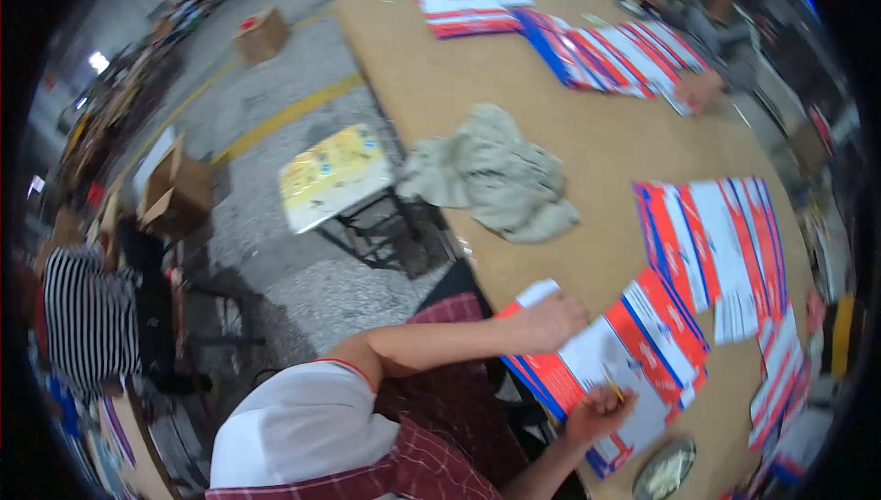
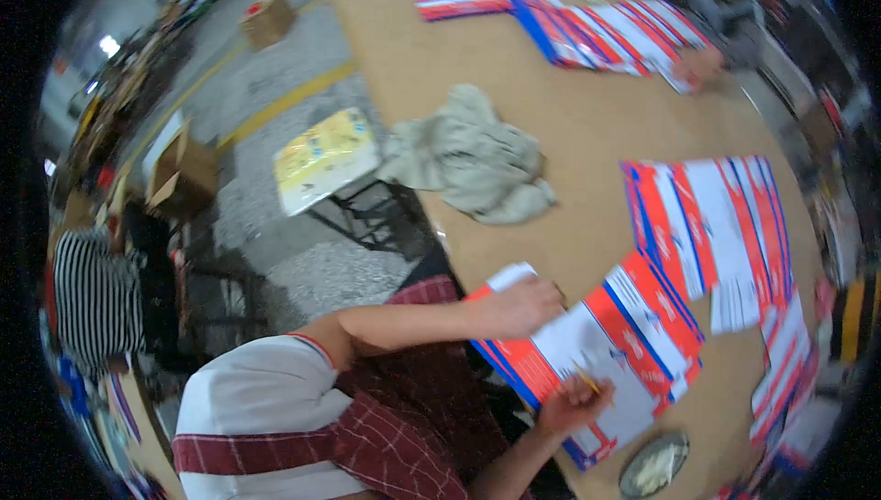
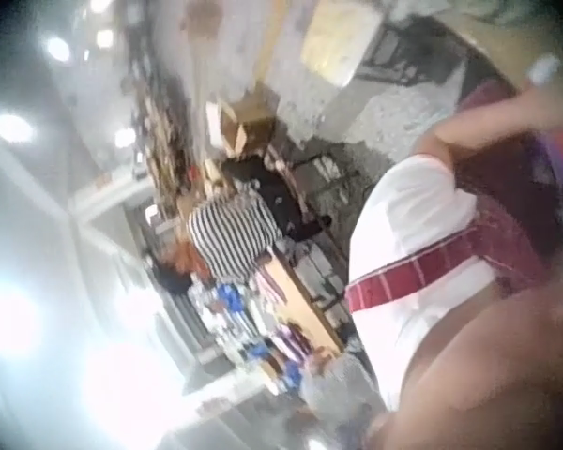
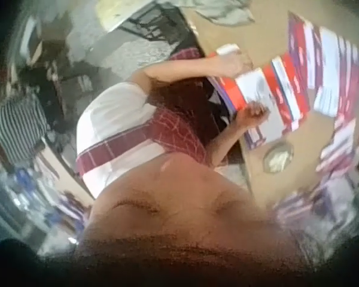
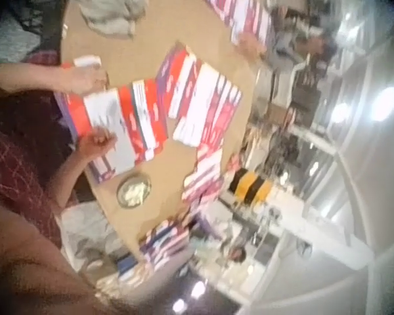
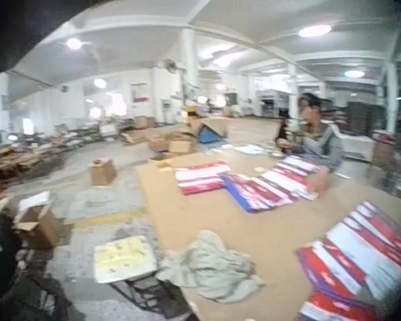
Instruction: Applying glue to cardboard box flaps with a brush.
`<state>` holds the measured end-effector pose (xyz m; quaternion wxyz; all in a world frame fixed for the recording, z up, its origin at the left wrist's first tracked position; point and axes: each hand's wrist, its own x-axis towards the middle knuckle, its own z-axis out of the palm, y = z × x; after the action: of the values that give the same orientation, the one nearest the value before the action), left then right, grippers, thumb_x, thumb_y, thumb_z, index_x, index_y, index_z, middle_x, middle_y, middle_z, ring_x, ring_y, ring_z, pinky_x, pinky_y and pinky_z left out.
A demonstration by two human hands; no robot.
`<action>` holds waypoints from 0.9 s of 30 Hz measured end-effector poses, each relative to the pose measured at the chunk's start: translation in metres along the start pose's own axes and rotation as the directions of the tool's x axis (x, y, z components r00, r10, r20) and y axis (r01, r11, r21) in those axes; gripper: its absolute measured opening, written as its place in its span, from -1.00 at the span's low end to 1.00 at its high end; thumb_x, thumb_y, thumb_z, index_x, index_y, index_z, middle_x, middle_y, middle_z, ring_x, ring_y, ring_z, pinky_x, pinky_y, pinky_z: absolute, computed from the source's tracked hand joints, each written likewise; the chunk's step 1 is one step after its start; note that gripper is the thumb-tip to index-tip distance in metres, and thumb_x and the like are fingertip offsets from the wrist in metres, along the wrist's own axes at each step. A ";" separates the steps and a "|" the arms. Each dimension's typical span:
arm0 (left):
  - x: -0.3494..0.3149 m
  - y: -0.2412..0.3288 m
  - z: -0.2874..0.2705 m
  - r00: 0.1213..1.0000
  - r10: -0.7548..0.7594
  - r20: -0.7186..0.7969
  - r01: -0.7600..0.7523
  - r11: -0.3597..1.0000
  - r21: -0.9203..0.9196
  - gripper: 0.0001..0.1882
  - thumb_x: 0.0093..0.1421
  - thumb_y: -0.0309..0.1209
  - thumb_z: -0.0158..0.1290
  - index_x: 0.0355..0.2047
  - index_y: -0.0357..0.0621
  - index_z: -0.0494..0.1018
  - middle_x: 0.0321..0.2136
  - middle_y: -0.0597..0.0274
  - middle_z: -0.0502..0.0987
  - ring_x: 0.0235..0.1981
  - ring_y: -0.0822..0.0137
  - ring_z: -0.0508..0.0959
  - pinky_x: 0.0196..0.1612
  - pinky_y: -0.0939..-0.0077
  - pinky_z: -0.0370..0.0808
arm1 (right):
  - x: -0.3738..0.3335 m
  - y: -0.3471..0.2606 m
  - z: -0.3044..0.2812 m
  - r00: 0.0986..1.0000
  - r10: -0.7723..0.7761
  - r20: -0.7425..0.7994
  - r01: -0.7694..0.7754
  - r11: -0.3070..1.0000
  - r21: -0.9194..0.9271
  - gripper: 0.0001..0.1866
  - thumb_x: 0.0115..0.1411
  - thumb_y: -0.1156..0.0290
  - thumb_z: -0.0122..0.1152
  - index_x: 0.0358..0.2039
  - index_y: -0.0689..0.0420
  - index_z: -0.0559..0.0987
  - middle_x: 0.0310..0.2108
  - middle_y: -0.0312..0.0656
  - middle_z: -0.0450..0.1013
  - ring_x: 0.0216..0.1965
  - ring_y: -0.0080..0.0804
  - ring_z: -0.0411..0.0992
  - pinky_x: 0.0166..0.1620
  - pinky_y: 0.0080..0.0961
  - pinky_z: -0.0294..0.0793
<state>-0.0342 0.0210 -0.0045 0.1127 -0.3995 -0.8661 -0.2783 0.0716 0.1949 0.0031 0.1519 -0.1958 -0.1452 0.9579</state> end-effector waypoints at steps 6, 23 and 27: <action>0.004 -0.002 -0.016 0.987 -0.162 -0.022 0.161 0.987 -0.029 -0.83 -0.10 -0.49 -0.07 -0.43 -0.16 0.41 -0.39 0.14 0.38 -0.26 0.13 0.36 -0.25 0.25 0.27 | -0.004 0.012 0.012 0.999 -0.008 0.032 0.012 0.992 -0.126 -0.74 0.23 0.23 -0.15 -0.57 0.01 0.32 -0.75 -0.44 0.12 -0.69 -0.65 0.05 -0.54 -0.67 0.05; 0.002 -0.003 -0.023 0.985 -0.168 -0.049 0.137 0.916 -0.377 -0.81 -0.19 -0.72 -0.15 -0.61 -0.16 0.36 -0.50 0.17 0.41 -0.33 0.22 0.40 -0.19 0.41 0.22 | -0.010 0.013 0.018 0.991 -0.134 0.030 0.137 0.972 -0.190 -0.83 0.23 0.31 -0.08 -0.45 0.09 0.28 -0.70 -0.34 0.22 -0.60 -0.61 0.19 -0.40 -0.52 0.29; -0.008 -0.015 -0.020 0.981 -0.192 -0.015 0.153 0.825 -0.544 -0.77 -0.18 -0.76 -0.19 -0.66 -0.14 0.35 -0.62 0.27 0.41 -0.50 0.30 0.43 -0.16 0.44 0.21 | -0.014 0.018 0.017 0.978 -0.121 0.167 0.190 0.844 -0.501 -0.83 0.23 0.35 -0.07 -0.44 0.14 0.25 -0.65 -0.24 0.34 -0.58 -0.60 0.31 -0.40 -0.56 0.38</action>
<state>-0.0404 -0.0038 0.0030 -0.0003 -0.3254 -0.7806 -0.5336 0.0726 0.1700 0.0168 0.1617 -0.1543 -0.4208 0.8792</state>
